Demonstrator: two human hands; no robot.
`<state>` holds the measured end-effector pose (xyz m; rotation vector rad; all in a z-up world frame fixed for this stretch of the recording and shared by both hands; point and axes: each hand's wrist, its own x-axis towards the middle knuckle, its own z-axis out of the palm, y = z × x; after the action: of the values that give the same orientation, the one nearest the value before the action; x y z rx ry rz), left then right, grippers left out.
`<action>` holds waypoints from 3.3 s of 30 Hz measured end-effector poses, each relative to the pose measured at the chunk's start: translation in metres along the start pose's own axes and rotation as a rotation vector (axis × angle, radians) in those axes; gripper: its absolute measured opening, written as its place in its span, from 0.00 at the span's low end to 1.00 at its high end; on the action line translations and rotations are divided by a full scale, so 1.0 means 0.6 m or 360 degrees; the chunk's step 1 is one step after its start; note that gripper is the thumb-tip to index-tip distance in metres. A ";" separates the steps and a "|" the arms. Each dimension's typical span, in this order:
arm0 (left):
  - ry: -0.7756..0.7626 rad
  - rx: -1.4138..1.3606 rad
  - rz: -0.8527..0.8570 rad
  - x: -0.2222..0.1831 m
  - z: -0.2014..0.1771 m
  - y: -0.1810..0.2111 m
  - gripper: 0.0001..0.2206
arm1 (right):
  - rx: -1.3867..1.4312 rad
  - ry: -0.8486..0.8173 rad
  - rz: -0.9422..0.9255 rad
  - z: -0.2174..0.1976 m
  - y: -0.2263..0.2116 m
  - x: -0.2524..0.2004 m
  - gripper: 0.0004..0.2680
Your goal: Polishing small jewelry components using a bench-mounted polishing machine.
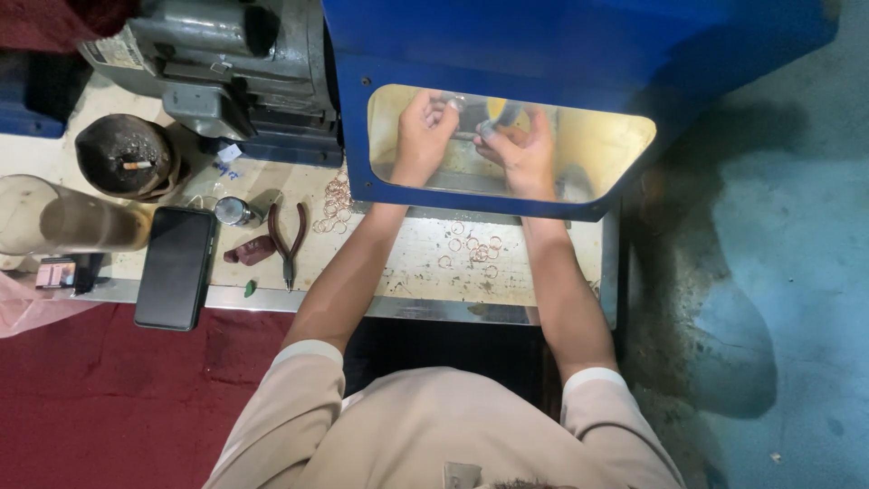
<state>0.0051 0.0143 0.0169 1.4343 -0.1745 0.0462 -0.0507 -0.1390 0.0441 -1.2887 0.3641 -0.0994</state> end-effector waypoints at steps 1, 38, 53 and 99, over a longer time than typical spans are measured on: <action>0.0000 0.0000 -0.0002 0.001 0.000 -0.005 0.02 | 0.0000 0.0001 0.0002 0.001 0.002 -0.001 0.30; -0.0378 0.0338 0.0193 -0.012 0.015 -0.007 0.08 | -0.0730 -0.0014 -0.0927 -0.026 0.006 -0.008 0.03; -0.0204 -0.0143 -0.0333 -0.028 0.047 -0.016 0.09 | -0.0906 0.0247 -0.1281 0.004 -0.008 -0.034 0.06; -0.0288 -0.0225 -0.0415 -0.020 0.023 -0.020 0.07 | -0.1020 0.0248 -0.1579 0.000 0.025 -0.003 0.06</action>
<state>-0.0063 -0.0004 0.0054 1.3092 -0.1348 -0.3052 -0.0545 -0.1342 0.0302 -2.0074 -0.1694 -0.9882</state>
